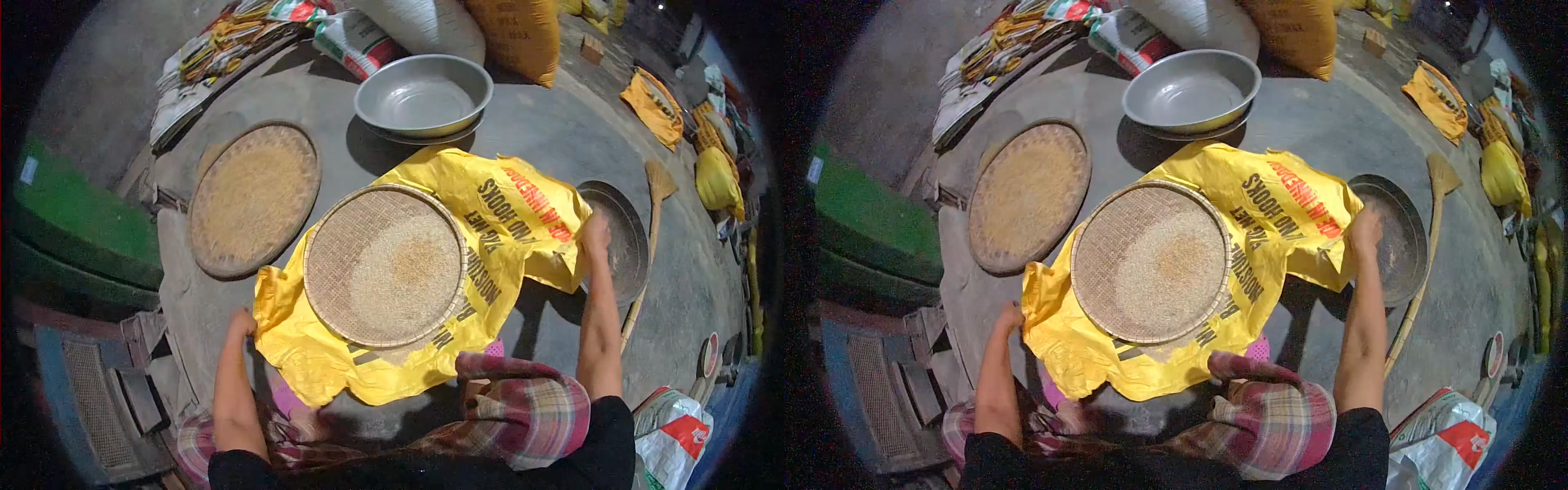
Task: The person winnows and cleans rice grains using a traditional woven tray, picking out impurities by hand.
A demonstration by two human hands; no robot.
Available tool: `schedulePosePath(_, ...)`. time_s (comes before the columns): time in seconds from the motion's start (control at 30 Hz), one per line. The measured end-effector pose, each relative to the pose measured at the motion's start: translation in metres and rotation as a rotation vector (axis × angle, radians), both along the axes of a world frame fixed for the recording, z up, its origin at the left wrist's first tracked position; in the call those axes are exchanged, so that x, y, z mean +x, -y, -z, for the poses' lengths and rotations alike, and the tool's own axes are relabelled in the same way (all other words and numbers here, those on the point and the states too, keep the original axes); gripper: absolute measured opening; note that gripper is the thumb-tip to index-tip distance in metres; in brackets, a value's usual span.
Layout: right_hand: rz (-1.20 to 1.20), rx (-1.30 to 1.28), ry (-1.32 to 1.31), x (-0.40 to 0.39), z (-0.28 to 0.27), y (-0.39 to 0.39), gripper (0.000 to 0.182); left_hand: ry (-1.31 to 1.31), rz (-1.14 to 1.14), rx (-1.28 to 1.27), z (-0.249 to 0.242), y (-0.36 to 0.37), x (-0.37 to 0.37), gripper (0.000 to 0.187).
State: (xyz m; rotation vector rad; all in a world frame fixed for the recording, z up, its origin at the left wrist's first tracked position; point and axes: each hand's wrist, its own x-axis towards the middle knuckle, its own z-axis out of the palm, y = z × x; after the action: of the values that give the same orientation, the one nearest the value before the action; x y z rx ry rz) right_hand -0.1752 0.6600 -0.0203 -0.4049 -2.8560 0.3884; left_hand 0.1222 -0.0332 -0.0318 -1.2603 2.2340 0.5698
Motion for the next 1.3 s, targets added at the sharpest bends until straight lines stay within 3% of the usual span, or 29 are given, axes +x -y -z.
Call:
schedulePosePath(0.07, 0.145, 0.375, -0.266, 0.002, -0.001, 0.03, 0.036, -0.447, 0.052, -0.593, -0.007, -0.018, -0.002, 0.035)
schedulePosePath(0.1, 0.071, 0.262, -0.172, 0.019, -0.04, 0.06, 0.044, -0.594, 0.074, -0.625, -0.014, -0.032, -0.009, 0.036)
schedulePosePath(0.13, -0.07, 0.152, -0.292, 0.022, -0.043, 0.08, 0.046, -0.739, 0.098, -0.659, -0.017, -0.051, -0.018, 0.038)
schedulePosePath(0.2, -0.409, -0.063, -0.434, 0.032, -0.026, 0.111, 0.053, -0.873, 0.162, -0.511, -0.013, -0.098, -0.034, 0.039)
schedulePosePath(0.23, -0.613, 0.027, -0.6, 0.042, -0.01, 0.132, 0.055, -0.807, 0.243, -0.447, -0.01, -0.128, -0.036, 0.042)
schedulePosePath(0.27, -0.605, 0.097, -0.381, 0.07, -0.014, 0.155, 0.059, -0.742, 0.327, -0.377, -0.007, -0.157, -0.034, 0.045)
schedulePosePath(0.3, -0.623, 0.227, -0.321, 0.081, -0.003, 0.161, 0.062, -0.672, 0.433, -0.286, 0.005, -0.181, -0.027, 0.049)
schedulePosePath(0.37, -0.516, -0.011, -0.108, 0.098, 0.031, 0.15, 0.064, -0.525, 0.657, -0.109, 0.029, -0.213, -0.002, 0.055)
schedulePosePath(0.4, -0.41, -0.268, 0.433, 0.085, 0.123, 0.106, 0.063, -0.448, 0.774, -0.024, 0.039, -0.225, 0.013, 0.059)
schedulePosePath(0.43, -0.305, -0.169, 0.63, 0.102, 0.084, 0.108, 0.066, -0.461, 0.882, -0.006, 0.05, -0.234, 0.03, 0.059)
schedulePosePath(0.47, -0.305, -0.169, 0.843, 0.101, 0.147, 0.073, 0.07, -0.478, 0.995, 0.013, 0.062, -0.242, 0.046, 0.06)
schedulePosePath(0.53, -0.483, 0.195, 0.451, 0.122, 0.112, 0.084, 0.069, -0.539, 1.059, 0.151, 0.074, -0.25, 0.069, 0.061)
schedulePosePath(0.6, -0.469, -0.203, 0.579, 0.122, 0.185, 0.026, 0.061, -0.495, 1.11, 0.184, 0.074, -0.258, 0.079, 0.061)
schedulePosePath(0.8, -0.59, -0.361, 0.166, 0.152, 0.091, 0.051, 0.055, -0.603, 1.134, 0.179, 0.052, -0.28, 0.047, 0.06)
schedulePosePath(0.87, -0.548, -0.339, 0.065, 0.15, 0.068, 0.065, 0.052, -0.69, 1.083, 0.228, 0.039, -0.293, 0.015, 0.057)
schedulePosePath(0.9, -0.518, -0.199, -0.037, 0.14, 0.067, 0.071, 0.051, -0.688, 1.089, 0.226, 0.033, -0.3, -0.001, 0.057)
schedulePosePath(0.97, -0.346, -0.503, 0.016, 0.111, 0.033, 0.078, 0.045, -0.595, 1.059, 0.231, 0.021, -0.313, -0.034, 0.054)
schedulePosePath(1.03, -0.282, -0.07, -0.299, 0.069, 0.042, 0.076, 0.041, -0.665, 1.093, 0.173, 0.032, -0.321, -0.067, 0.055)
schedulePosePath(1.07, -0.05, -0.019, -0.031, 0.047, 0.061, 0.071, 0.04, -0.739, 1.114, 0.118, 0.035, -0.326, -0.085, 0.057)
schedulePosePath(1.17, 0.036, 0.01, 0.078, 0.033, 0.042, 0.077, 0.044, -0.743, 1.106, 0.083, 0.02, -0.34, -0.142, 0.055)
schedulePosePath(1.23, -0.036, 0.272, 0.521, 0.025, 0.05, 0.076, 0.045, -0.677, 1.111, 0.204, 0.005, -0.355, -0.186, 0.053)
schedulePosePath(1.27, -0.089, 0.176, 0.426, 0.037, 0.049, 0.076, 0.041, -0.61, 1.095, 0.319, 0.001, -0.363, -0.205, 0.051)
schedulePosePath(1.3, -0.166, 0.053, 0.122, 0.056, 0.04, 0.075, 0.039, -0.699, 1.201, 0.325, 0.019, -0.368, -0.225, 0.052)
